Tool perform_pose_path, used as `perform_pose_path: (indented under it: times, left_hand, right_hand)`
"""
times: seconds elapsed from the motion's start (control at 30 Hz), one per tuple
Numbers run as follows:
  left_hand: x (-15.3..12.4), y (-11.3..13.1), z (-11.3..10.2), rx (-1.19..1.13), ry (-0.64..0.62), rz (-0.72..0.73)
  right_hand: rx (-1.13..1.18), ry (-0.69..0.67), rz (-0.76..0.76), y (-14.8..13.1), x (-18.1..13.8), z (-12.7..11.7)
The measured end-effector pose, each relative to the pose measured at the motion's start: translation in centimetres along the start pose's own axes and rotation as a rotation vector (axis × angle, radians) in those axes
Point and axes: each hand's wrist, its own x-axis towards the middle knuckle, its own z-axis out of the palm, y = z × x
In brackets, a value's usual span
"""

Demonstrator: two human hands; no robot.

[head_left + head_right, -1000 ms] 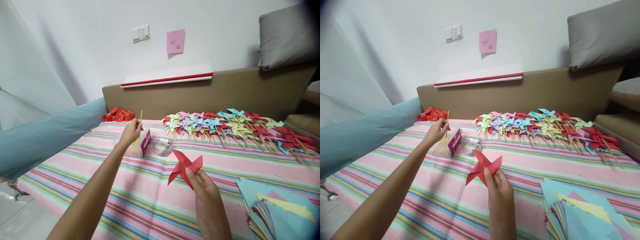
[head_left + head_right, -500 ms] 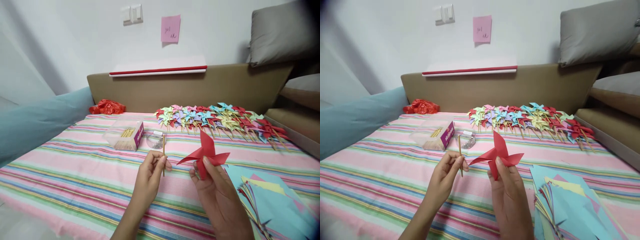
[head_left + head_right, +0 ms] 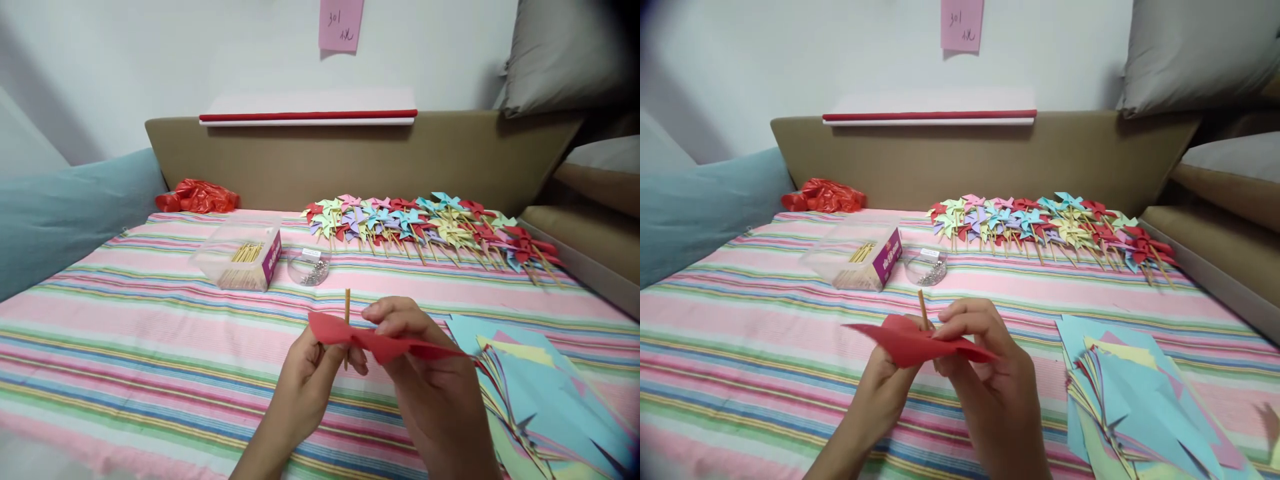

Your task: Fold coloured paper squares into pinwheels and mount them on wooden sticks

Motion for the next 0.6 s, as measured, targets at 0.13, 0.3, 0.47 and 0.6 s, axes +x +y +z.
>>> perform_pose_path:
  times: [0.13,0.3,0.47,0.6]
  left_hand:
    - [-0.1,0.6,0.0,0.088,-0.006,0.000]
    - [-0.3,0.9,-0.2,0.149,0.000,-0.001]
    - [-0.2,0.9,-0.4,0.184,0.004,0.008]
    - [-0.4,0.4,-0.5,0.195,0.002,0.003]
  right_hand:
    - [-0.276,0.003,-0.116,-0.9,-0.1,0.6]
    - [-0.295,0.075,-0.135,-1.5,-0.3,1.1]
    - [-0.341,0.019,-0.187,-1.6,-0.2,1.0]
    - [-0.365,0.011,-0.194,-1.7,0.0,0.8]
